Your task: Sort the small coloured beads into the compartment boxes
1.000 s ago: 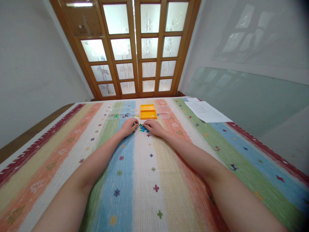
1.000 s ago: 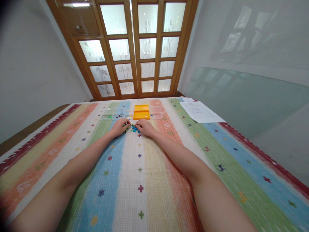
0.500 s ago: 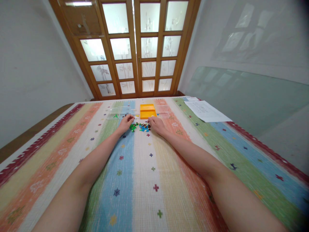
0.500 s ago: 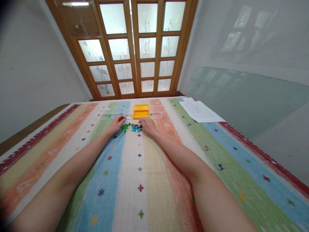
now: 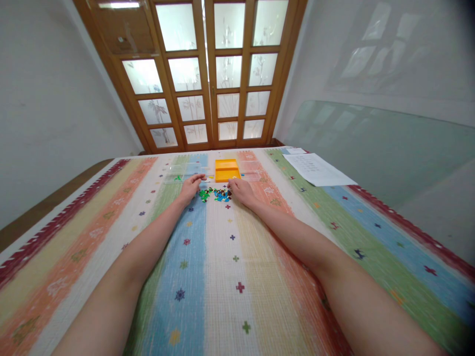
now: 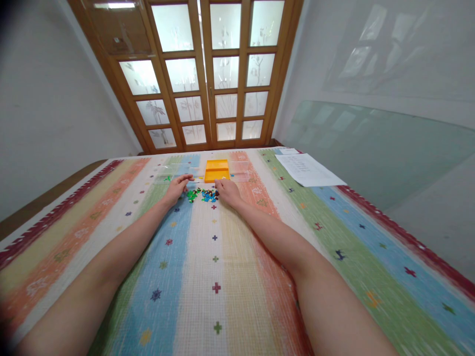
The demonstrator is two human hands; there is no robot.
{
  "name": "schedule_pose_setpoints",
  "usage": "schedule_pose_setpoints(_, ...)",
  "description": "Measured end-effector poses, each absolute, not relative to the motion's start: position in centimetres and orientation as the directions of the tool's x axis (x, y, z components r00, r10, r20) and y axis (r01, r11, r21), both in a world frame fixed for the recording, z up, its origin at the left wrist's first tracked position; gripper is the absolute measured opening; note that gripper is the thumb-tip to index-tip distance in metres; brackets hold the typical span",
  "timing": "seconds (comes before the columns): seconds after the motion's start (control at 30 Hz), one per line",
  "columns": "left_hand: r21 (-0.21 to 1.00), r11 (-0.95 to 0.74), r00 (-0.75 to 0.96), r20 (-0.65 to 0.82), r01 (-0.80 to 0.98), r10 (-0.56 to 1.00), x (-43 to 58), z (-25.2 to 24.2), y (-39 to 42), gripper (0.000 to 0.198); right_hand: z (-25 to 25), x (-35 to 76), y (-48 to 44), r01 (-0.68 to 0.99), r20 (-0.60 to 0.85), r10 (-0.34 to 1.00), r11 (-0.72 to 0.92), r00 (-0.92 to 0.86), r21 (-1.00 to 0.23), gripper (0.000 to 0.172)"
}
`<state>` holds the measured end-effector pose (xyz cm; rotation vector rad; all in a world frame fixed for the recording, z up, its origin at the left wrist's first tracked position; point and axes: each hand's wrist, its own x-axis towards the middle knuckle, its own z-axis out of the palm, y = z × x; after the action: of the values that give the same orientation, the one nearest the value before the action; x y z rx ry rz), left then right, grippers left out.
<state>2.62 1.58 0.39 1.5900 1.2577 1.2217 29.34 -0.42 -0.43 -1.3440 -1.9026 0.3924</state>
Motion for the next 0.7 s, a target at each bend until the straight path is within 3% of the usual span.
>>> schedule_pose_setpoints(0.4, 0.969, -0.167, 0.135, 0.143, 0.184, 0.980, 2.6, 0.7, 2.2, 0.063, 0.2, 29.2, -1.0, 0.665, 0.384, 0.907, 0.397, -0.175, -0.633, 0.044)
schedule_pose_setpoints(0.57, 0.904, -0.242, 0.119, 0.213, 0.352, 0.970, 1.3, 0.6, 2.5, 0.044, 0.4, 29.1, -1.1, 0.675, 0.393, 0.899, 0.413, -0.194, -0.611, 0.043)
schedule_pose_setpoints(0.7, 0.742, -0.378, 0.280, 0.262, 0.553, 0.924, 0.1, 1.2, 2.0, 0.026, 0.3, 29.1, -1.1, 0.687, 0.391, 0.899, 0.412, -0.199, -0.598, 0.042)
